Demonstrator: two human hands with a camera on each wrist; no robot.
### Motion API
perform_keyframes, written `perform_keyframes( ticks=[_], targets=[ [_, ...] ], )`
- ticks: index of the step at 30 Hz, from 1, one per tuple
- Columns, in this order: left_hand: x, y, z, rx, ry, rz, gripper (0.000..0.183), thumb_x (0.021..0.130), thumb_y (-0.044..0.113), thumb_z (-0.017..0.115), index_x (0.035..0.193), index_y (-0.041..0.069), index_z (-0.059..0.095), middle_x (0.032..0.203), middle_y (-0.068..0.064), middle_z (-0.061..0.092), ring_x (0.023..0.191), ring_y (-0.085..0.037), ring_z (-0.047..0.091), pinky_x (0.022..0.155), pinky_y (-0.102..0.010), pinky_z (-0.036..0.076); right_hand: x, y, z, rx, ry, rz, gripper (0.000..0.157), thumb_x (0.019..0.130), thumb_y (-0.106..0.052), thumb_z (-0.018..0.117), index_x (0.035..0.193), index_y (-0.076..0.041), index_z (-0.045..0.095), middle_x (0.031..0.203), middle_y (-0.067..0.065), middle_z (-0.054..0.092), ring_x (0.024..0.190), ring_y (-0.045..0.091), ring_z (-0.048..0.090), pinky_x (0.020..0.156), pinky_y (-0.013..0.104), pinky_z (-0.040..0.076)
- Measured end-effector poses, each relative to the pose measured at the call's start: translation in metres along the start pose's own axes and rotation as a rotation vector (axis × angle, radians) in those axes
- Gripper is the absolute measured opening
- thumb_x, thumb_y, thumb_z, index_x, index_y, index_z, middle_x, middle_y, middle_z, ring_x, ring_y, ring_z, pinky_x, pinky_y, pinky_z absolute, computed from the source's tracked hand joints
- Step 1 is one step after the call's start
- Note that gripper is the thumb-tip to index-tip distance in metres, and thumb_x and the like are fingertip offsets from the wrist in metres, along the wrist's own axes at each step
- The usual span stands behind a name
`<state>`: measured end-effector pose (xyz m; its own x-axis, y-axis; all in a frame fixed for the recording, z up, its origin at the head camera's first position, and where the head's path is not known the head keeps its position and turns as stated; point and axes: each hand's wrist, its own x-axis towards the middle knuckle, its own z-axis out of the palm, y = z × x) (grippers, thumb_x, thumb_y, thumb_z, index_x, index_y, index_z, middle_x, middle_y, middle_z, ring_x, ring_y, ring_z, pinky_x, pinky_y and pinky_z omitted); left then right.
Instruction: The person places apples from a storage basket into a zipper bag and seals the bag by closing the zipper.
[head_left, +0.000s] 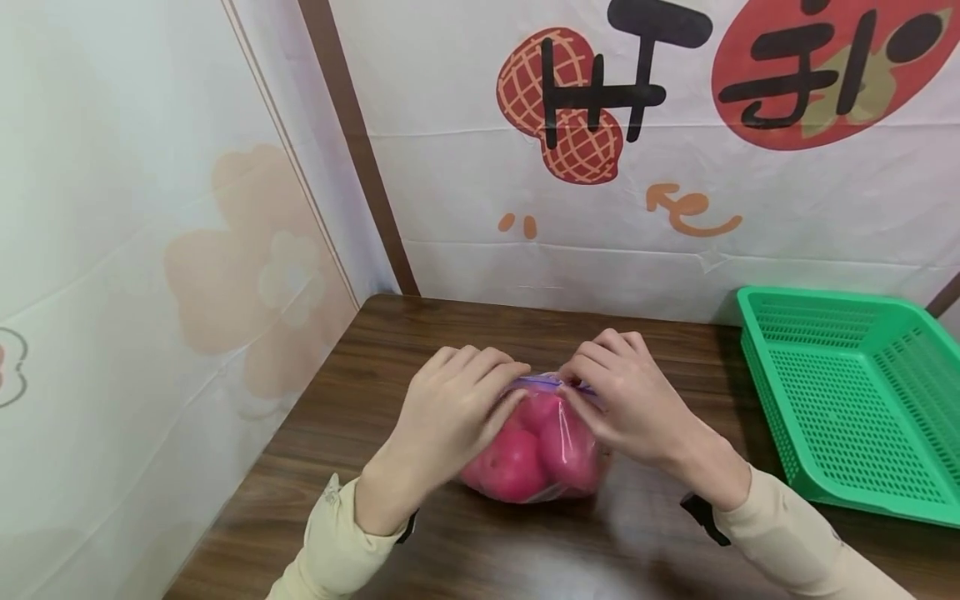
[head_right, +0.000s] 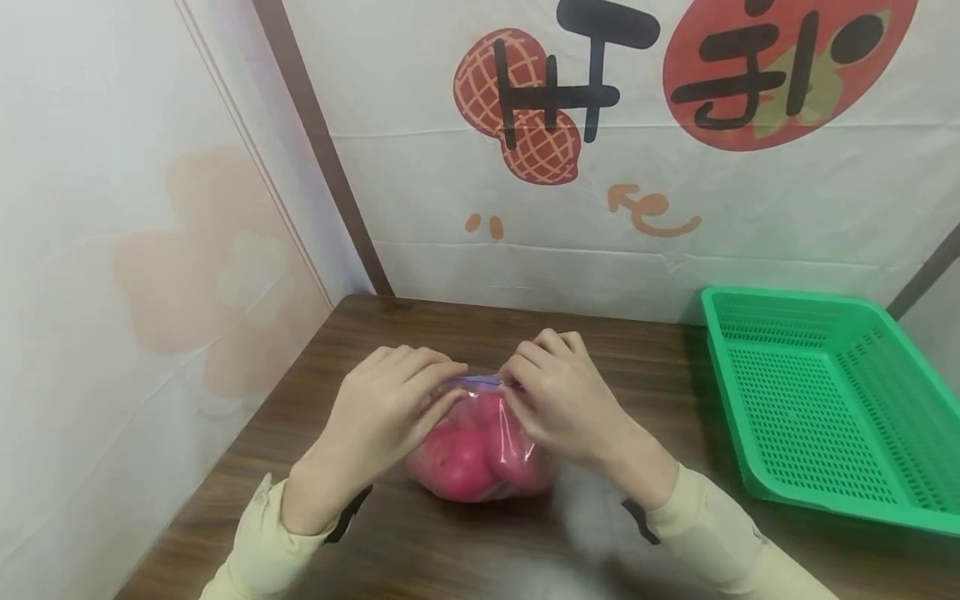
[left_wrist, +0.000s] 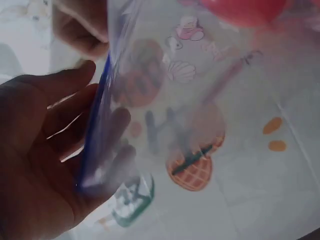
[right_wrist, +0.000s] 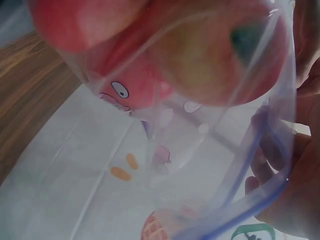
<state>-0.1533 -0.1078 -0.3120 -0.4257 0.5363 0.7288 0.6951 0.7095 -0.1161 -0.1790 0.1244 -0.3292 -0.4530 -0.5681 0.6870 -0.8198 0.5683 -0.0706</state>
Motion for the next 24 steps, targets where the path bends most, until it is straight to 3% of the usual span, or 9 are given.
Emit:
perform_keyframes(
  ticks=[6,18,24],
  targets=[
    [0.006,0.004,0.006,0.086,-0.003,0.036,0.011,0.084,0.008,0.071,0.092,0.015,0.074,0.084,0.004,0.063,0.073,-0.016,0.058,0.063,-0.027,0.042,0.001,-0.009,-0.004,-0.017,-0.023,-0.002,0.011,0.079,-0.011,0.074,0.084,-0.016,0.066,0.08,-0.008,0.06,0.083,0.014,0.049,0.077,0.034,0.035],
    [0.006,0.0,0.014,0.076,0.043,0.079,0.009,0.084,0.005,0.072,0.09,0.011,0.071,0.085,0.001,0.063,0.073,-0.017,0.056,0.063,-0.026,0.041,-0.001,-0.002,-0.015,0.0,-0.062,0.021,0.015,0.079,-0.011,0.078,0.084,-0.017,0.066,0.082,-0.01,0.062,0.085,0.014,0.049,0.074,0.033,0.037],
    [0.0,-0.015,0.008,0.006,0.07,0.017,0.009,0.083,0.006,0.075,0.091,0.009,0.071,0.085,0.0,0.063,0.073,-0.018,0.056,0.064,-0.029,0.044,-0.01,0.014,-0.025,-0.01,-0.071,0.045,0.012,0.08,-0.013,0.077,0.084,-0.016,0.067,0.083,-0.008,0.063,0.088,0.017,0.051,0.079,0.032,0.04]
  ],
)
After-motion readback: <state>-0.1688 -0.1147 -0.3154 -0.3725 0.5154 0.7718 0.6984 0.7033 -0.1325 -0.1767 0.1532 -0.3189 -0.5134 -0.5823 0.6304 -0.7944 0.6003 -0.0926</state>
